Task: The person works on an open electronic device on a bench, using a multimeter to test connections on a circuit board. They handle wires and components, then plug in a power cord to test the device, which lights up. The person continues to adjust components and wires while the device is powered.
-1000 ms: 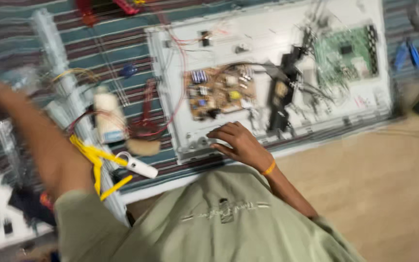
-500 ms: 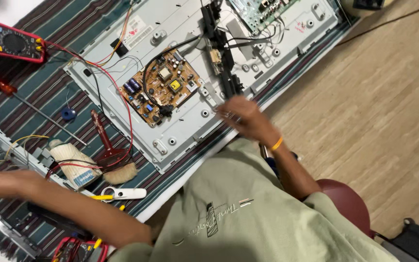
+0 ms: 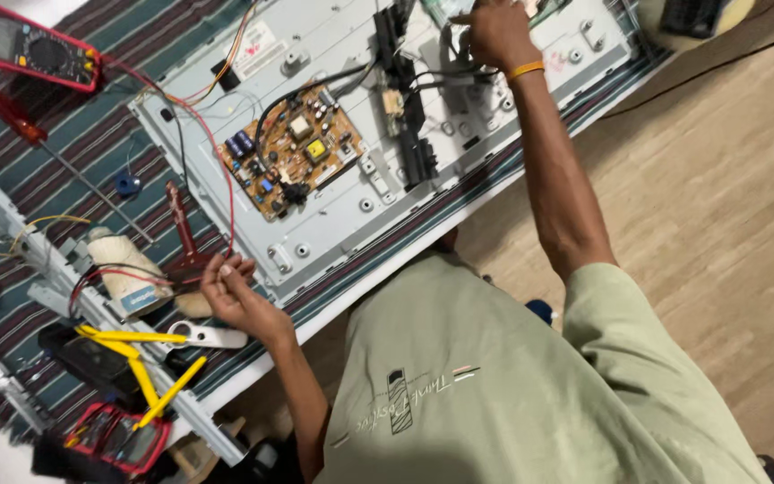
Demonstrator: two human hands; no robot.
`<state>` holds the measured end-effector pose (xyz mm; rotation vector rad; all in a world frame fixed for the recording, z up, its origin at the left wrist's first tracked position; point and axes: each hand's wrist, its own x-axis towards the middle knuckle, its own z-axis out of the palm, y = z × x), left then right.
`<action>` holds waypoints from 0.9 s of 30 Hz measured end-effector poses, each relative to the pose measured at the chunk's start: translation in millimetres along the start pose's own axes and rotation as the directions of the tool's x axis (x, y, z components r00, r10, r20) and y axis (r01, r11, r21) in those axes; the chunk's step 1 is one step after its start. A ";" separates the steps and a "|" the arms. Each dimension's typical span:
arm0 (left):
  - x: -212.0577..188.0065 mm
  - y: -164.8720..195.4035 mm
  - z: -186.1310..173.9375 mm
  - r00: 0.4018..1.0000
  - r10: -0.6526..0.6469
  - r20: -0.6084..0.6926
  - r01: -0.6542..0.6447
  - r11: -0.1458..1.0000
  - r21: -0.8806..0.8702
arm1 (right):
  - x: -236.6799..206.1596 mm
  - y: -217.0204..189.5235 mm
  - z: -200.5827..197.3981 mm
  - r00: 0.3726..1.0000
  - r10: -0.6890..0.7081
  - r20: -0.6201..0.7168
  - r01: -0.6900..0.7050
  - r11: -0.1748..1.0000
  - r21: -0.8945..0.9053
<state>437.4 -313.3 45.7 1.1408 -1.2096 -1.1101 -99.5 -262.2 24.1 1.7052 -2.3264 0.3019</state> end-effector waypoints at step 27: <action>-146.0 49.1 202.5 0.855 0.044 0.517 -0.115 0.988 0.107 | -258.4 26.9 -47.1 0.932 0.357 -0.068 -0.239 0.744 0.624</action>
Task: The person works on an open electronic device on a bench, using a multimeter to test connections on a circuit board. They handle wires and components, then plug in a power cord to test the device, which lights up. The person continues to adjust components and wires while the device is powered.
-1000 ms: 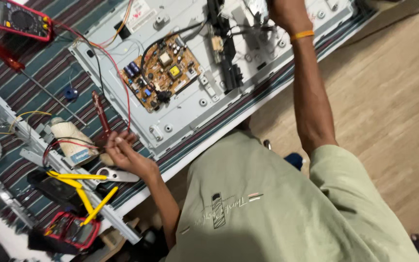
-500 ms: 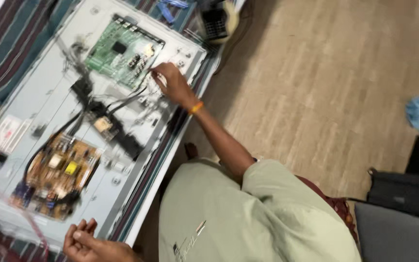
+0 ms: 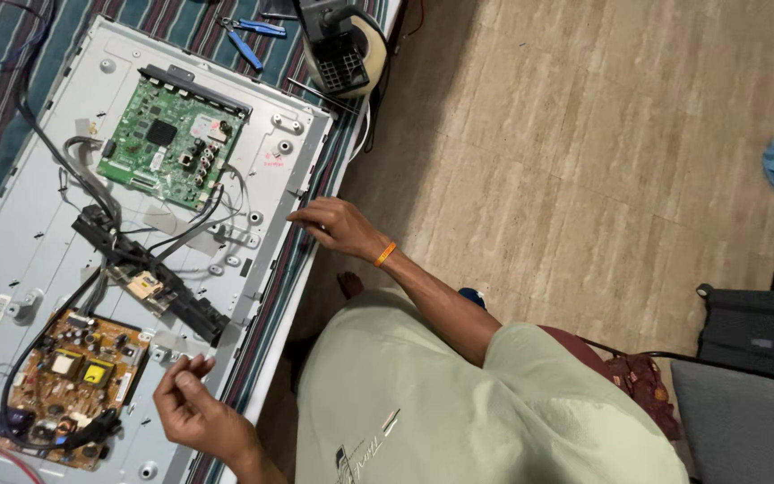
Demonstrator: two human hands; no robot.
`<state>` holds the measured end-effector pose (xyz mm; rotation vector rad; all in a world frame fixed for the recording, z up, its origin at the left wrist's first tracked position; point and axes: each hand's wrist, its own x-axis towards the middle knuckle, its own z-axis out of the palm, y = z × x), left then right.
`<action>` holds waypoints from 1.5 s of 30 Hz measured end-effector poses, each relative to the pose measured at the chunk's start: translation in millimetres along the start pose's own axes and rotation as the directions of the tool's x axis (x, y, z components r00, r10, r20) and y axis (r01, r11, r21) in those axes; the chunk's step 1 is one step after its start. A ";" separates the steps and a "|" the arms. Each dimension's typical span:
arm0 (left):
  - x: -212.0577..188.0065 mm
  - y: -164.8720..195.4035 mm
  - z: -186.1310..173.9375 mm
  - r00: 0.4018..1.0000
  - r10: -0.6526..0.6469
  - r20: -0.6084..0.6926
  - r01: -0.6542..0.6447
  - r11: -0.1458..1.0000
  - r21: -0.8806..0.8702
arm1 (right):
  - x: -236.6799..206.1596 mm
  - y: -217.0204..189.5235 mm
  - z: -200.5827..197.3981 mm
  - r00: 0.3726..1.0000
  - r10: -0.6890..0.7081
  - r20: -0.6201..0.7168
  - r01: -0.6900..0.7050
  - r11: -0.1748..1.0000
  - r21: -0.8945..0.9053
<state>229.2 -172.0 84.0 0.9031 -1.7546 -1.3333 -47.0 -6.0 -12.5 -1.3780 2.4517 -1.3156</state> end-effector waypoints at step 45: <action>-39.4 -35.6 111.5 0.758 0.027 0.652 0.363 0.812 -0.457 | -44.3 -56.2 -11.6 0.935 -0.302 0.187 0.127 0.776 0.618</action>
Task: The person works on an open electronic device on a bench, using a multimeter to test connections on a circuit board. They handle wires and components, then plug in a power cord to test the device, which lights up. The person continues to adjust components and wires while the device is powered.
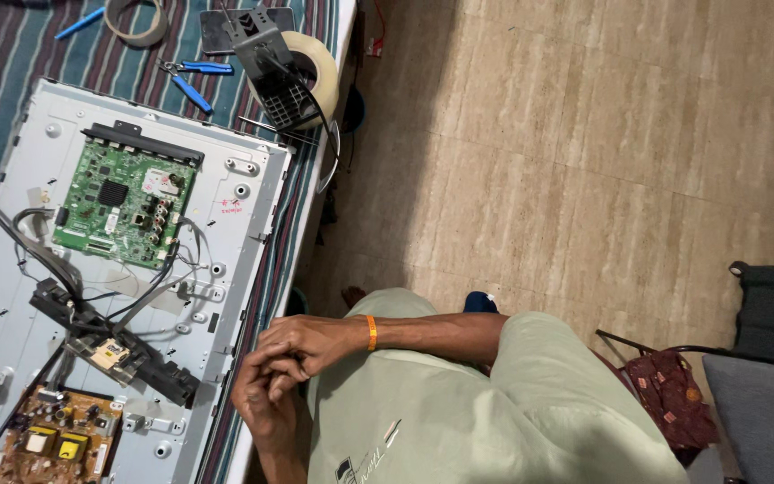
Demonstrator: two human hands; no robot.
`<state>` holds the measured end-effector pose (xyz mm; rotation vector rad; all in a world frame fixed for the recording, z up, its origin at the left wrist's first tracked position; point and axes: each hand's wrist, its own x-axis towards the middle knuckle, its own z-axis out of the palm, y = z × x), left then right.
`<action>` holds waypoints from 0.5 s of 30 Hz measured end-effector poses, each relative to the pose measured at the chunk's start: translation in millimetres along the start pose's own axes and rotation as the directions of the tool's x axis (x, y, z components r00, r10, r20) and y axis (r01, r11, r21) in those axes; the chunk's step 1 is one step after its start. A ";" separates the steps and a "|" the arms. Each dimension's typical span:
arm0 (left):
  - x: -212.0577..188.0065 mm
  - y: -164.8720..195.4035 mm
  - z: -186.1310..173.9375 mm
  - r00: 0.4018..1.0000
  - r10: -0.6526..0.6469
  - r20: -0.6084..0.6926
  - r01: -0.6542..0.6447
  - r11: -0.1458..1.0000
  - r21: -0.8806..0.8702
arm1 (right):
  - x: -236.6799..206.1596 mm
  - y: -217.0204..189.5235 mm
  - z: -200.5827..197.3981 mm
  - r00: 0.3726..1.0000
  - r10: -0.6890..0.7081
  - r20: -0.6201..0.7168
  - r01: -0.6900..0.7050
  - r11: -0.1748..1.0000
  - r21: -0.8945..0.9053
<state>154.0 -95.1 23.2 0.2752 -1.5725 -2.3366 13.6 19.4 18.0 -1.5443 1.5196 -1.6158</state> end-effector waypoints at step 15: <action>1.6 10.8 28.6 0.945 0.128 -0.303 -0.087 0.986 0.143 | 10.5 -5.8 -8.1 0.991 0.124 -0.045 -0.126 0.991 -0.047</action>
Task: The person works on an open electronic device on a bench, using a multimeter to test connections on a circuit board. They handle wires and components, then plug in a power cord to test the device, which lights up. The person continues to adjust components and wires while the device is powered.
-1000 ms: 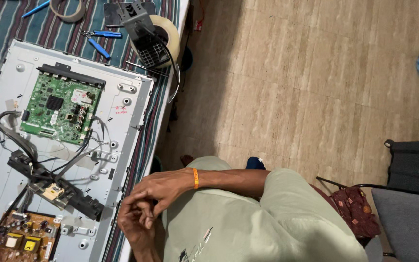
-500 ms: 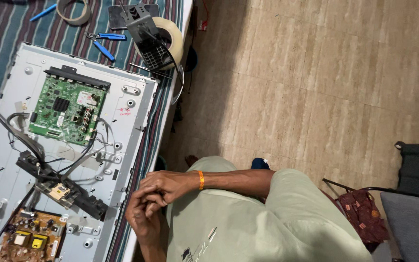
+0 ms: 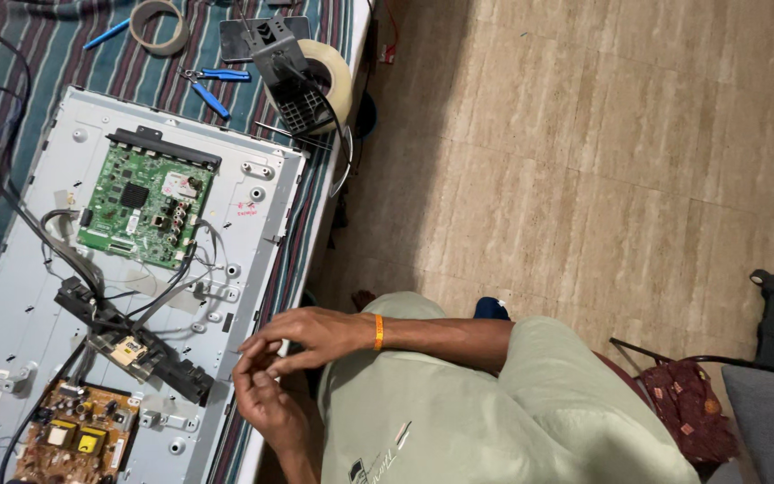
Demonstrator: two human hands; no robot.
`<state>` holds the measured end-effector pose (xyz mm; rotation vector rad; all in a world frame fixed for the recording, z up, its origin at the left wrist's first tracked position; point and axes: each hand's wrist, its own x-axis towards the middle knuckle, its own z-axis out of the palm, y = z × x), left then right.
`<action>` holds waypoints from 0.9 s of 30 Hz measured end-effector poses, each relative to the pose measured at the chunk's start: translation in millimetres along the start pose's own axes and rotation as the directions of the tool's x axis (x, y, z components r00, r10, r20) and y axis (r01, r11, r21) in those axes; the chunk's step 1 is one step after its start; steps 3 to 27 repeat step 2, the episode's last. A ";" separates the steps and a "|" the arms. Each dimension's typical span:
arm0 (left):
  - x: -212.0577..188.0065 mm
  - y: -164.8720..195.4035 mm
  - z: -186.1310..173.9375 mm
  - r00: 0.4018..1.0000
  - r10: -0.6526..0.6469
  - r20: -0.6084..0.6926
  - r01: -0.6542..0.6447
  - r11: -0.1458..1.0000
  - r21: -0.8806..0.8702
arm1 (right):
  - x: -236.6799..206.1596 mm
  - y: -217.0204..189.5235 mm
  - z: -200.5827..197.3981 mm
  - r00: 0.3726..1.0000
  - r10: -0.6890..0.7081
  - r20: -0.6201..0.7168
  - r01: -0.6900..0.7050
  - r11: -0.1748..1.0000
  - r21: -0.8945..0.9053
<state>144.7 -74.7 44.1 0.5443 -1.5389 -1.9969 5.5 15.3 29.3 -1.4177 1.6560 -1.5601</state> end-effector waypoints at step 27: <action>-1.5 6.9 5.0 1.000 0.026 -0.006 -0.025 0.991 0.130 | -9.1 -0.9 -30.8 1.000 -0.003 -0.012 0.002 1.000 -0.007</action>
